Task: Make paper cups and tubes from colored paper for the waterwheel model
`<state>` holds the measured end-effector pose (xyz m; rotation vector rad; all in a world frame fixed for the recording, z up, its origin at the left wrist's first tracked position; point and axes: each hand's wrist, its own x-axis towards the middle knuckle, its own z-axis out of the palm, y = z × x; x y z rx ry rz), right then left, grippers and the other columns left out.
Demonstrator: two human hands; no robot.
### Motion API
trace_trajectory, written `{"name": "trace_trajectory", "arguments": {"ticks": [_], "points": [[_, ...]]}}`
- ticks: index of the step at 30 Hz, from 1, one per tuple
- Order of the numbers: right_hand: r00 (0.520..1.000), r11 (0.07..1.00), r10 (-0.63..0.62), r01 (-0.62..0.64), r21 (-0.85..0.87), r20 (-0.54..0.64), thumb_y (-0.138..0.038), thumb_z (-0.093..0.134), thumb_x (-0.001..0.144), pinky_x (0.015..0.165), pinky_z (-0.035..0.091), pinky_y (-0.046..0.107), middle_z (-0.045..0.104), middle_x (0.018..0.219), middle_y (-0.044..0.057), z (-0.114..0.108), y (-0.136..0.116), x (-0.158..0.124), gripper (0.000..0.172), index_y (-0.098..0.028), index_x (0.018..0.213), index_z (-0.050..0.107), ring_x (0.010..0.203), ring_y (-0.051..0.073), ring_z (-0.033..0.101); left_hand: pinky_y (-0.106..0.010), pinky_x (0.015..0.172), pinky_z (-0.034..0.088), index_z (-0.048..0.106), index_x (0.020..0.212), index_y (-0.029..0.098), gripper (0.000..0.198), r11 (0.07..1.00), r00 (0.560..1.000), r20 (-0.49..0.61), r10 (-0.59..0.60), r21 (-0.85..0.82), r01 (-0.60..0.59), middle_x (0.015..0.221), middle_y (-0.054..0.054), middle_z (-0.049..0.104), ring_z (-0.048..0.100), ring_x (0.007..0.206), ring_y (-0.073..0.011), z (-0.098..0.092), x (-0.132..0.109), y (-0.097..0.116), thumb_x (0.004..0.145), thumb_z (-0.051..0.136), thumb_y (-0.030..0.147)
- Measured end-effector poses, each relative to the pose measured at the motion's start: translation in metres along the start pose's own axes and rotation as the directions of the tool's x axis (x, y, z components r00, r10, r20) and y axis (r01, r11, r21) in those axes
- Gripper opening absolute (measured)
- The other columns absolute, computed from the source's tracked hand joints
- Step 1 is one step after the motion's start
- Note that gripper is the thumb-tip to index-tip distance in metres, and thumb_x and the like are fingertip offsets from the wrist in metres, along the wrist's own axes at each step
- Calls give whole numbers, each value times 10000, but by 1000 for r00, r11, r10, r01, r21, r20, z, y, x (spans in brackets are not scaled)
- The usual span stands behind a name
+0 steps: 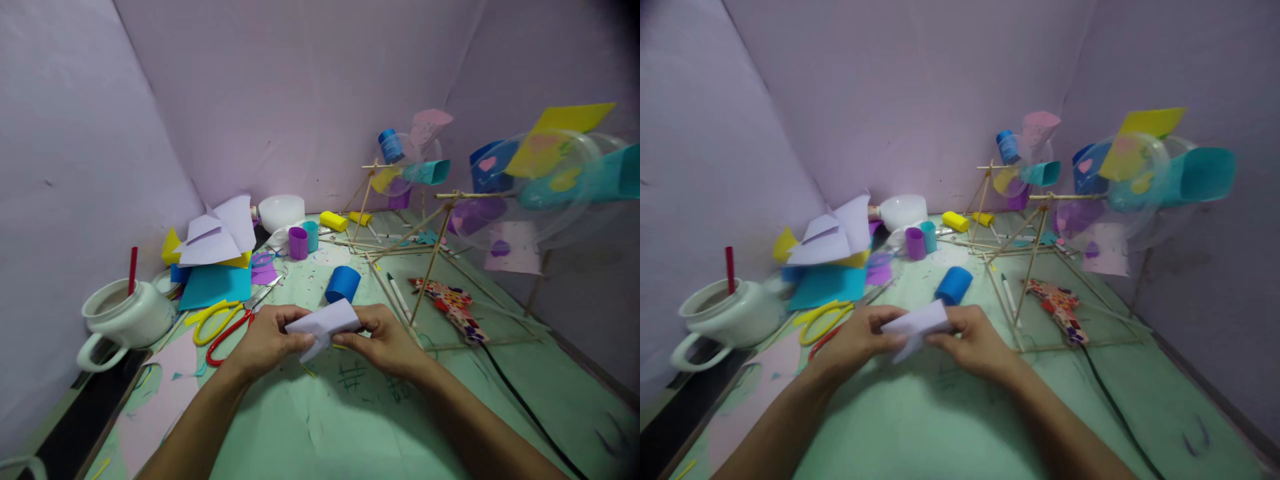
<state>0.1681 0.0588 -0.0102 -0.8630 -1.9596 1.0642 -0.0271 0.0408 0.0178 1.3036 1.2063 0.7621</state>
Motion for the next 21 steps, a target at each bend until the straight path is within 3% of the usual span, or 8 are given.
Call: {"name": "trace_trajectory", "arguments": {"ticks": [4,6,8,10,12,15,18,21], "points": [[989,993,-11,-6,-114,-148,-240,678,686,704,464,318,662,718,45,0,0,2,68,-174,681,692,730,189,595,-232,546,409,692,762,120,249,1000,995,-95,12,-7,-13,640,-3,649,543,585,-134,2,3,-3,532,687,215],[977,995,27,-47,-91,-213,-249,704,647,755,456,343,640,817,62,1,0,3,84,-172,653,672,817,208,577,-234,556,424,692,770,118,257,999,991,-133,21,-41,-27,650,-7,659,558,590,-137,3,4,-5,531,692,210],[946,989,148,-134,69,-289,-265,727,602,751,469,342,603,964,76,5,0,4,197,-175,757,647,882,218,570,-239,571,440,689,794,120,272,994,985,-166,41,-90,-56,675,-13,676,576,602,-144,6,6,-8,542,694,221],[899,931,290,-185,315,-328,-296,754,552,726,487,326,579,1041,78,11,1,5,449,-195,956,586,897,214,577,-248,597,458,682,834,119,300,987,975,-210,72,-128,-101,714,-26,693,598,633,-159,11,6,-11,557,695,235],[887,832,384,-211,513,-258,-349,764,534,704,494,320,608,997,74,17,3,4,604,-196,1067,525,859,209,594,-258,625,472,669,860,115,324,982,960,-262,97,-131,-135,753,-40,703,616,678,-178,20,5,-11,563,696,242],[899,775,423,-294,560,-113,-429,732,587,637,486,308,652,812,73,23,6,0,472,-129,928,602,732,202,604,-261,625,482,641,839,115,298,984,944,-310,110,-98,-146,750,-47,702,629,696,-192,34,3,-9,577,685,250],[878,810,450,-324,488,-164,-400,728,613,585,457,281,639,705,55,21,8,-1,358,-105,795,638,645,172,573,-257,613,483,615,815,120,267,987,953,-276,122,-71,-147,728,-45,696,634,685,-191,41,1,-9,593,674,257],[888,833,420,-296,468,-186,-369,740,599,579,437,268,615,690,33,16,8,-1,330,-113,775,627,627,149,539,-251,614,476,642,809,116,267,984,964,-213,161,-37,-172,745,-53,698,629,695,-188,39,1,-12,636,666,318]]}}
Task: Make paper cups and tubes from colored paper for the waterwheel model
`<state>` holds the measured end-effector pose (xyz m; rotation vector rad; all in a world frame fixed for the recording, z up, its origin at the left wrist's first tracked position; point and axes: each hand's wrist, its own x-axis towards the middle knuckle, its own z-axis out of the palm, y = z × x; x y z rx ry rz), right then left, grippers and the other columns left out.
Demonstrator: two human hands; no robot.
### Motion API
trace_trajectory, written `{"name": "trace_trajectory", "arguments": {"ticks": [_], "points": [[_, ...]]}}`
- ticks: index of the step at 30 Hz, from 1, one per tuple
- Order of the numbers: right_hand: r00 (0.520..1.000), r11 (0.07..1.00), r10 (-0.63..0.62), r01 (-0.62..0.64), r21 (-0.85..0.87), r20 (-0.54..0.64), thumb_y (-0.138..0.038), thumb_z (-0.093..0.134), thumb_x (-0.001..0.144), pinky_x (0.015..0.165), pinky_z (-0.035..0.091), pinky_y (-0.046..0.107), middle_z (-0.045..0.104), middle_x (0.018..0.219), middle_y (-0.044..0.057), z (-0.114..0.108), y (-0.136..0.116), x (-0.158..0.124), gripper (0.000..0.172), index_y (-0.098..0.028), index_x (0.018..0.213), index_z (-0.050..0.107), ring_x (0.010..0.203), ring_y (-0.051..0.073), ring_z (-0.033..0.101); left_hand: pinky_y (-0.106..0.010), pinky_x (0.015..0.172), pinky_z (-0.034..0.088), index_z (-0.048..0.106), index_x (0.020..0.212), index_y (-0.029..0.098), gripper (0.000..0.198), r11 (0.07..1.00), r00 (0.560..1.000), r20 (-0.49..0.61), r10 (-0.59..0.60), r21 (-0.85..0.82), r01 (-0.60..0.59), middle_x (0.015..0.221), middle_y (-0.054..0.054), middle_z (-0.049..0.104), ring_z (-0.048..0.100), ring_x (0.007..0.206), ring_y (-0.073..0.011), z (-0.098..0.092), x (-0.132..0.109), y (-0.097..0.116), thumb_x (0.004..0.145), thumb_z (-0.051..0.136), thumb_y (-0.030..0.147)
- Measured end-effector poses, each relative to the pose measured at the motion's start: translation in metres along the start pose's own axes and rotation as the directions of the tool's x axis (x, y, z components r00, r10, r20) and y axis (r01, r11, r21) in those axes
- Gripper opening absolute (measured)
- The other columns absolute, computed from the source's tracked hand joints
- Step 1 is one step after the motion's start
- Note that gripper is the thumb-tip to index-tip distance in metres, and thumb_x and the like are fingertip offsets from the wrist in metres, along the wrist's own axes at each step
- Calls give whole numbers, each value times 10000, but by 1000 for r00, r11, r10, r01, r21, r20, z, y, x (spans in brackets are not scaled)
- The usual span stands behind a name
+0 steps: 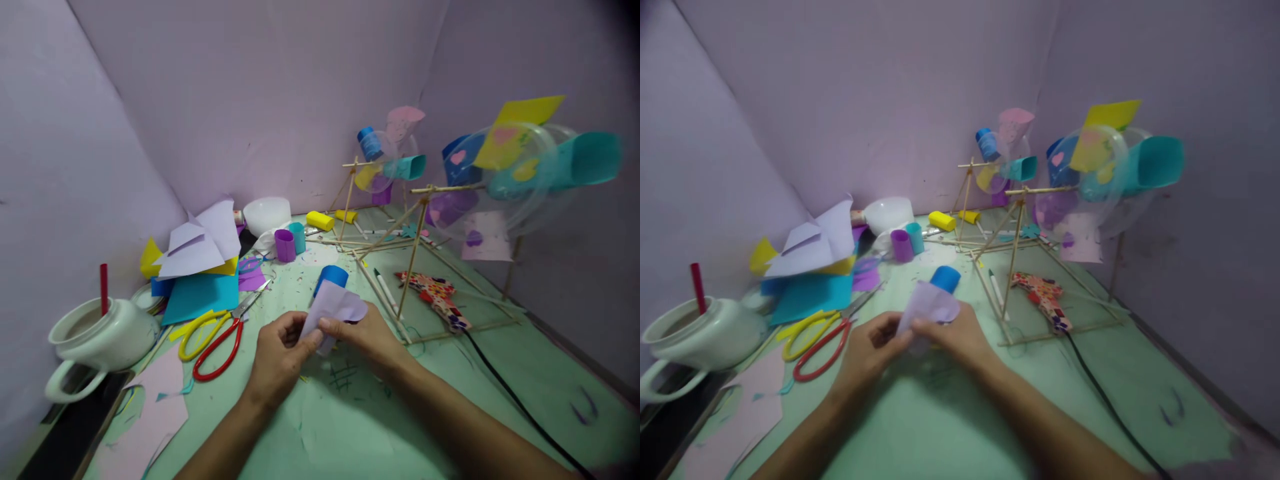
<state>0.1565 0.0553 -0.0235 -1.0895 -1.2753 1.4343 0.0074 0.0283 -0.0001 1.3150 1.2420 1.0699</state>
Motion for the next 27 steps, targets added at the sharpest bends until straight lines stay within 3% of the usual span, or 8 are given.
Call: {"name": "trace_trajectory", "arguments": {"ticks": [8,16,20,23,25,27], "points": [[999,1000,10,-8,-28,51,-383,700,615,527,366,240,507,601,-8,1,-6,1,302,-120,684,570,560,110,451,-204,478,379,656,560,120,228,990,991,-135,19,140,0,508,-14,604,491,507,-117,-2,1,0,641,650,333],[999,1000,-11,11,1,-44,-461,652,658,465,307,224,425,518,-35,3,-1,1,358,-146,575,504,494,85,379,-197,446,348,646,538,128,225,993,995,-87,43,116,-33,494,-3,575,467,486,-108,0,1,-2,645,649,326],[1000,1000,16,-16,10,-6,-475,675,637,503,384,230,540,630,8,3,-4,1,367,-126,720,597,569,114,476,-190,427,317,616,516,121,245,999,994,-105,-26,34,30,467,9,536,432,462,-91,-1,4,-5,626,670,333],[988,983,84,-103,151,128,-465,711,602,535,453,247,600,785,39,3,-6,2,473,-144,928,592,672,154,560,-191,460,343,602,546,130,243,979,975,-178,-134,-179,101,477,22,533,435,469,-85,-4,8,-7,595,705,345],[974,972,112,-149,183,199,-426,731,592,587,485,274,610,819,47,4,-5,3,472,-144,942,586,713,165,581,-202,504,382,610,597,140,238,930,965,-179,-194,-348,122,500,29,546,454,489,-87,-5,10,-9,579,725,348],[975,981,76,-111,159,209,-384,726,612,655,494,303,619,834,58,4,-3,3,423,-134,926,592,734,165,585,-215,544,411,625,641,142,239,899,964,-161,-210,-419,126,521,29,560,478,515,-94,-7,12,-10,564,742,336]]}}
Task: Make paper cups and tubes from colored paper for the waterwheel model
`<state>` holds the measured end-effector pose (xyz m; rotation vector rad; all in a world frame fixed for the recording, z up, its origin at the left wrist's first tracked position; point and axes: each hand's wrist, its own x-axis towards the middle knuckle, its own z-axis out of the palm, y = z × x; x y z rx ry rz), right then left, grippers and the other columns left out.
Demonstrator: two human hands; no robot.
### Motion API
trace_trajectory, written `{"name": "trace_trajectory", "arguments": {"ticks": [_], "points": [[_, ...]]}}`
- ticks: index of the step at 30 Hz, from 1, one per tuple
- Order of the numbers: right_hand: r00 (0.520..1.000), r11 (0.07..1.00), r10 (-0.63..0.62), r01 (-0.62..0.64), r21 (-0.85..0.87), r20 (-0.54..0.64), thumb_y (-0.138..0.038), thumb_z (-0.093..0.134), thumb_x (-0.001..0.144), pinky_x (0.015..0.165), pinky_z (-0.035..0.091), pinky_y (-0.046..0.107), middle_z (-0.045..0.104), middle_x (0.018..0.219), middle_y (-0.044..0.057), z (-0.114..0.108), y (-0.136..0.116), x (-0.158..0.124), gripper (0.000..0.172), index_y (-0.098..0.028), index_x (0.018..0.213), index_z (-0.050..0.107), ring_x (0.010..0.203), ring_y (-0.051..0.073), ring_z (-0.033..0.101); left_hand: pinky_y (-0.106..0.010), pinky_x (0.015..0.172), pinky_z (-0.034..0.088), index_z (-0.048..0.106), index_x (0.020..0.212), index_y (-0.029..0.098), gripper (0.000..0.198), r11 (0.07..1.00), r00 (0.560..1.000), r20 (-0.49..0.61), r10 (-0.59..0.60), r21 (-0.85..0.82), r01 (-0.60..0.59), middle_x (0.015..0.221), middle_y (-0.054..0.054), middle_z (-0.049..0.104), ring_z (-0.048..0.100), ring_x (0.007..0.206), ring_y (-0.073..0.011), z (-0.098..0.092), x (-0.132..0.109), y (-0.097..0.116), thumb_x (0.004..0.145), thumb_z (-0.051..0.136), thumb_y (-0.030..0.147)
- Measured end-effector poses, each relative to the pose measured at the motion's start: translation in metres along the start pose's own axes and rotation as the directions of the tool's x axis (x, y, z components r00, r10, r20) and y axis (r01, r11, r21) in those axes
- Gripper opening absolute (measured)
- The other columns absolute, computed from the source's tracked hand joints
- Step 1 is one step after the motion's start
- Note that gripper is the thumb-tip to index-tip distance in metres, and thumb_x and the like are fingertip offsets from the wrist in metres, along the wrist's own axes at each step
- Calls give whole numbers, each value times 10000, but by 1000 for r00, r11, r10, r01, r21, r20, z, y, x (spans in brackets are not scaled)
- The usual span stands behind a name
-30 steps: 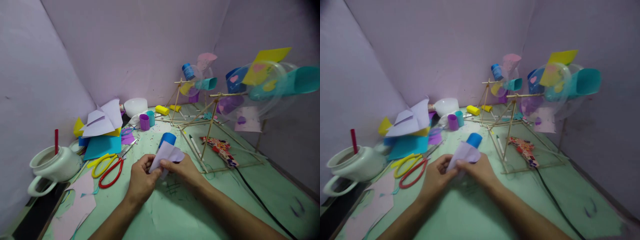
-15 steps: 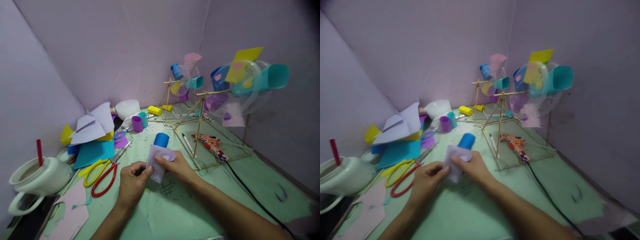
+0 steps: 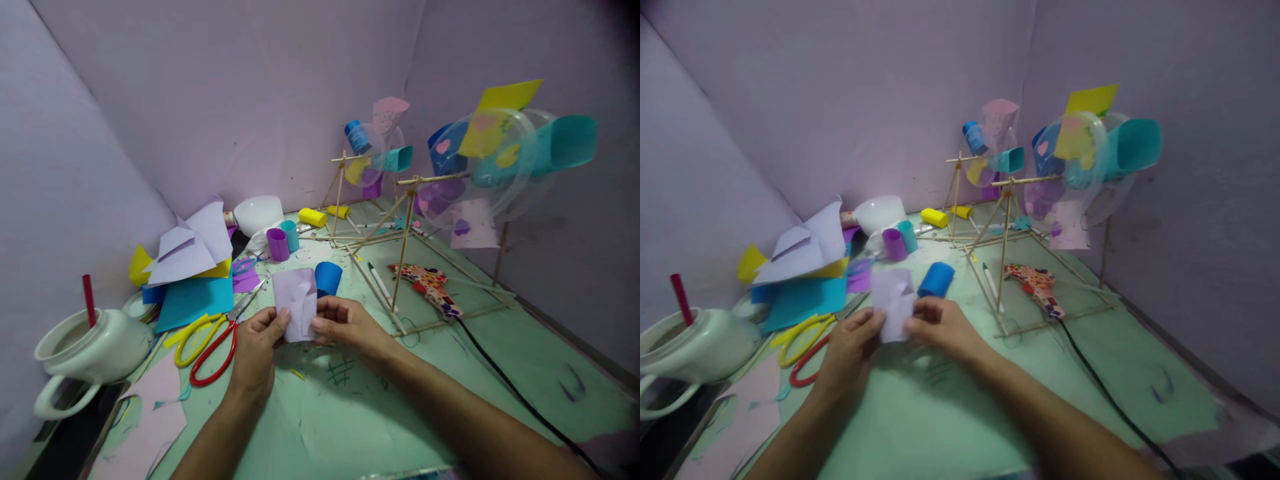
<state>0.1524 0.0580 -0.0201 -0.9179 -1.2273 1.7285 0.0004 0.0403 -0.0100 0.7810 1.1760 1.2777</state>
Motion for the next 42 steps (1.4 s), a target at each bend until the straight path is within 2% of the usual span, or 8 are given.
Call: {"name": "trace_trajectory", "arguments": {"ticks": [5,8,14,22,27,31,35,42], "points": [[938,917,-327,284,-281,-117,-249,668,682,779,485,341,575,1102,96,-10,-10,-2,472,-182,1129,532,924,190,555,-227,555,421,649,684,136,253,985,997,65,50,159,-60,591,1,599,512,559,-117,-10,6,-2,599,722,363],[904,822,-427,389,-415,1,-156,617,720,751,488,294,553,1148,57,-19,-22,-5,457,-238,1161,528,854,139,549,-210,514,388,660,662,129,265,947,987,147,61,304,-104,591,-7,598,494,550,-114,-18,10,3,613,704,385],[912,755,-385,401,-518,145,-130,664,693,590,449,225,608,984,30,-26,-27,-7,375,-216,1055,615,633,78,514,-199,475,330,637,610,122,303,903,979,205,18,418,-104,535,6,545,432,505,-94,-25,14,15,620,682,421],[970,907,-202,237,-349,135,-163,679,673,529,450,236,591,774,-3,-17,-16,-6,658,-210,1283,435,572,97,532,-210,463,322,635,564,111,302,870,981,196,17,481,-111,497,4,517,415,487,-97,-19,10,23,584,685,408],[983,979,-153,136,-150,-105,-207,695,653,462,455,224,620,700,-17,-10,-8,1,567,-177,1181,488,486,86,519,-225,545,429,647,849,145,333,891,961,-1,275,377,-254,795,-46,634,545,667,-149,-19,6,25,603,693,365],[942,986,-128,153,59,-311,-268,741,580,404,435,198,644,690,-26,-9,-5,6,522,-160,1040,519,410,61,497,-180,403,314,612,807,139,320,884,944,-93,317,389,-258,540,45,500,394,447,-71,-21,4,18,608,693,376],[954,986,-89,125,108,-285,-268,758,565,411,436,187,642,659,-30,-6,-1,5,474,-150,971,545,412,61,512,-174,372,223,605,879,125,414,897,990,25,142,419,-139,432,96,362,278,386,-49,-17,2,12,613,689,431],[961,988,-74,107,110,-266,-287,771,565,415,446,199,677,730,1,-1,5,3,427,-143,922,585,418,65,524,-170,413,285,570,777,177,287,763,899,-115,423,580,-285,400,107,354,331,400,-65,-12,-3,13,583,714,333]]}}
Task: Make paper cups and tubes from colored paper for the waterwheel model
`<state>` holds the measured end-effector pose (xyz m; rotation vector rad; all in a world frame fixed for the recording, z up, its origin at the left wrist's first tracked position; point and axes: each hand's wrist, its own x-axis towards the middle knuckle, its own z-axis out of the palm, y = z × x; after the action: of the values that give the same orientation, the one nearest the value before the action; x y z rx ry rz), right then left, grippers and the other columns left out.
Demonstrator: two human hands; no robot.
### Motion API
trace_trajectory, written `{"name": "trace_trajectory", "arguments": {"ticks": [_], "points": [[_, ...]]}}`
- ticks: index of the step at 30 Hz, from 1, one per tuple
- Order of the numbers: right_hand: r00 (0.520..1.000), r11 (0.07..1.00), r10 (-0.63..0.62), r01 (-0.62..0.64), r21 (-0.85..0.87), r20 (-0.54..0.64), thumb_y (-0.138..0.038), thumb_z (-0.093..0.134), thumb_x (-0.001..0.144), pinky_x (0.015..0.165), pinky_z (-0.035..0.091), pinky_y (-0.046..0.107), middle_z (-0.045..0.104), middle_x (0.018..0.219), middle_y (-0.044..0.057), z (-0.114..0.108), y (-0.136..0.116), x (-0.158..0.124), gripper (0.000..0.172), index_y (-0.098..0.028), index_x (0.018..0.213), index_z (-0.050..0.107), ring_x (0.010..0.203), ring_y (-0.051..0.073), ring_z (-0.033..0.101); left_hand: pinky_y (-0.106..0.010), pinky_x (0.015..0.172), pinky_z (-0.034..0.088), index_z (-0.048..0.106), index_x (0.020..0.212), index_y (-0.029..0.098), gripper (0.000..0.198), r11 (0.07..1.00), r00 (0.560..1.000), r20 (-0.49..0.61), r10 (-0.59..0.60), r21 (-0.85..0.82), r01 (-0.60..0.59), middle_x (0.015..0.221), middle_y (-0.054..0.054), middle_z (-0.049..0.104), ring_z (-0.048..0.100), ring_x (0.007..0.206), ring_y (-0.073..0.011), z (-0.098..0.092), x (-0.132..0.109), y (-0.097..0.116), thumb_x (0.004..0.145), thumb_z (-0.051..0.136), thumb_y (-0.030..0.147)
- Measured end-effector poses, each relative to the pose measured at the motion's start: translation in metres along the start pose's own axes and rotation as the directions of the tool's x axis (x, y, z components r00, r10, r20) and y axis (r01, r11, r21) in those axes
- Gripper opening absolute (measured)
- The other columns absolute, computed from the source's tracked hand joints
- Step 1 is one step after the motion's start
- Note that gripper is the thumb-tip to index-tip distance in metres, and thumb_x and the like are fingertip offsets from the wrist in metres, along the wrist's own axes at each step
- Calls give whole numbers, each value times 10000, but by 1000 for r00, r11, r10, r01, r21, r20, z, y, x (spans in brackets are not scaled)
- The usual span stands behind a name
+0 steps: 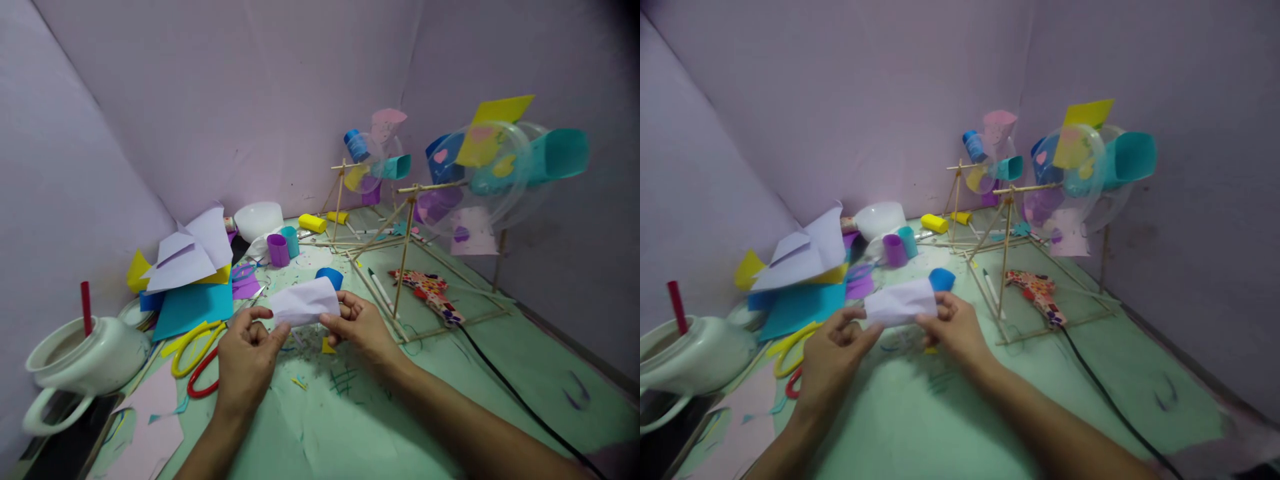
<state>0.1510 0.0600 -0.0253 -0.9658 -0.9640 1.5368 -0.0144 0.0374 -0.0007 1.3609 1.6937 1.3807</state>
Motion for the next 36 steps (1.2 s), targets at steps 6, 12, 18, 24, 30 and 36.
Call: {"name": "trace_trajectory", "arguments": {"ticks": [6,12,18,24,30,36], "points": [[998,999,48,-49,23,36,-286,780,556,417,454,191,681,721,6,1,-3,-1,406,-134,893,613,414,55,521,-192,370,181,637,644,150,242,990,990,111,-89,-103,101,415,82,332,239,391,-51,-2,3,-5,595,691,381],[998,998,55,-56,17,35,-276,793,531,421,456,186,686,706,18,2,-3,0,391,-128,862,647,434,62,529,-200,349,130,643,597,146,224,969,976,148,-162,-165,186,381,85,320,216,370,-44,-4,4,1,574,710,359],[998,999,52,-51,-9,46,-293,792,533,438,449,202,666,643,10,-1,-2,1,366,-121,833,674,425,68,525,-198,351,129,659,603,138,228,967,974,134,-183,-152,203,364,88,311,216,369,-44,-4,3,7,565,709,358],[987,997,43,-33,-70,156,-290,778,546,435,427,201,623,595,-12,-2,-4,1,368,-111,851,680,431,68,509,-203,356,139,662,595,143,219,970,978,128,-166,-160,185,350,91,313,207,356,-43,-3,5,1,559,709,354],[980,998,52,-43,-51,193,-261,774,545,361,413,184,632,623,-22,-2,-3,1,476,-133,984,645,391,61,481,-205,358,145,652,575,147,229,965,977,125,-171,-181,192,348,94,318,204,349,-40,-1,6,-4,538,719,363],[995,998,58,-60,25,80,-262,780,535,358,389,167,657,667,-8,-3,-2,4,365,-140,846,634,395,47,478,-180,356,124,621,620,128,304,885,933,161,-322,-300,357,355,106,313,193,346,-23,0,4,3,480,741,370]]}}
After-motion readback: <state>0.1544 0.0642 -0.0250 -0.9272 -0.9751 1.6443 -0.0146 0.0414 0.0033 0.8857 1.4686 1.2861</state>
